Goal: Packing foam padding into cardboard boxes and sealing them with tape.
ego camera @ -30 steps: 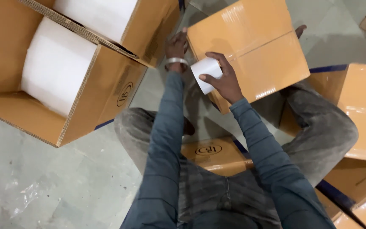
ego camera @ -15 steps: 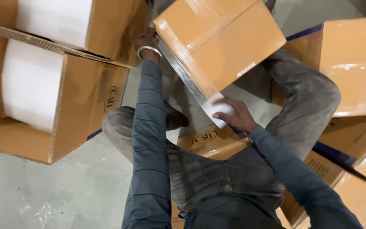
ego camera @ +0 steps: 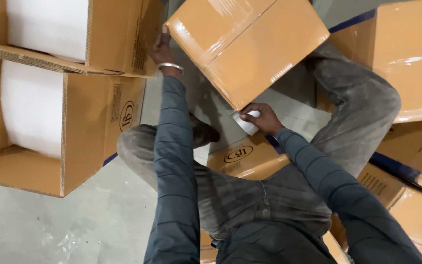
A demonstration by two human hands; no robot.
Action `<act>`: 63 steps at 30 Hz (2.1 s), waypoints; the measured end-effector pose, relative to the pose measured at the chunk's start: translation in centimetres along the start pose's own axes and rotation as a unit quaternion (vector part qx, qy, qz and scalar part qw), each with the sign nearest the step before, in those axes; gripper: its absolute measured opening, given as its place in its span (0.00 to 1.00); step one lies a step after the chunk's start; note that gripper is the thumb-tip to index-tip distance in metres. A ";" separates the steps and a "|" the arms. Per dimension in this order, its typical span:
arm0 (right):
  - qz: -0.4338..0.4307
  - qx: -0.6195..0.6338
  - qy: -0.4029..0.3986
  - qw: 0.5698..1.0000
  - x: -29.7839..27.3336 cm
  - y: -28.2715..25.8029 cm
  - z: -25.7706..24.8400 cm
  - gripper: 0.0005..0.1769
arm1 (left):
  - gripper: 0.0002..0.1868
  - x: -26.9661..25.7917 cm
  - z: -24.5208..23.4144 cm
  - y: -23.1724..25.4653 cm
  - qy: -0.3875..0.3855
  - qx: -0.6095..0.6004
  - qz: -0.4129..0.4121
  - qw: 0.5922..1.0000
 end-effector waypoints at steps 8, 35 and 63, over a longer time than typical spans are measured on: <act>0.033 -0.060 0.008 0.998 0.5 0.9 -0.2 0.11 | 0.32 -7.1 6.6 2.7 0.060 0.021 -0.066 0.996; -0.079 -0.064 0.130 0.986 10.5 7.8 5.1 0.12 | 0.62 -29.4 8.2 7.4 -0.100 0.656 -0.062 0.745; 0.010 -0.061 0.263 0.963 12.3 15.7 6.7 0.16 | 0.13 -26.9 10.0 -0.1 -0.592 0.736 0.196 0.261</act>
Point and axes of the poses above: each hand's wrist, its own x-axis towards the middle knuckle, its own z-axis out of the palm, y = z × x, the point moved 4 cm from there along x, towards the middle knuckle, and after that the axes turned 4 degrees about z, right-handed, at the moved point
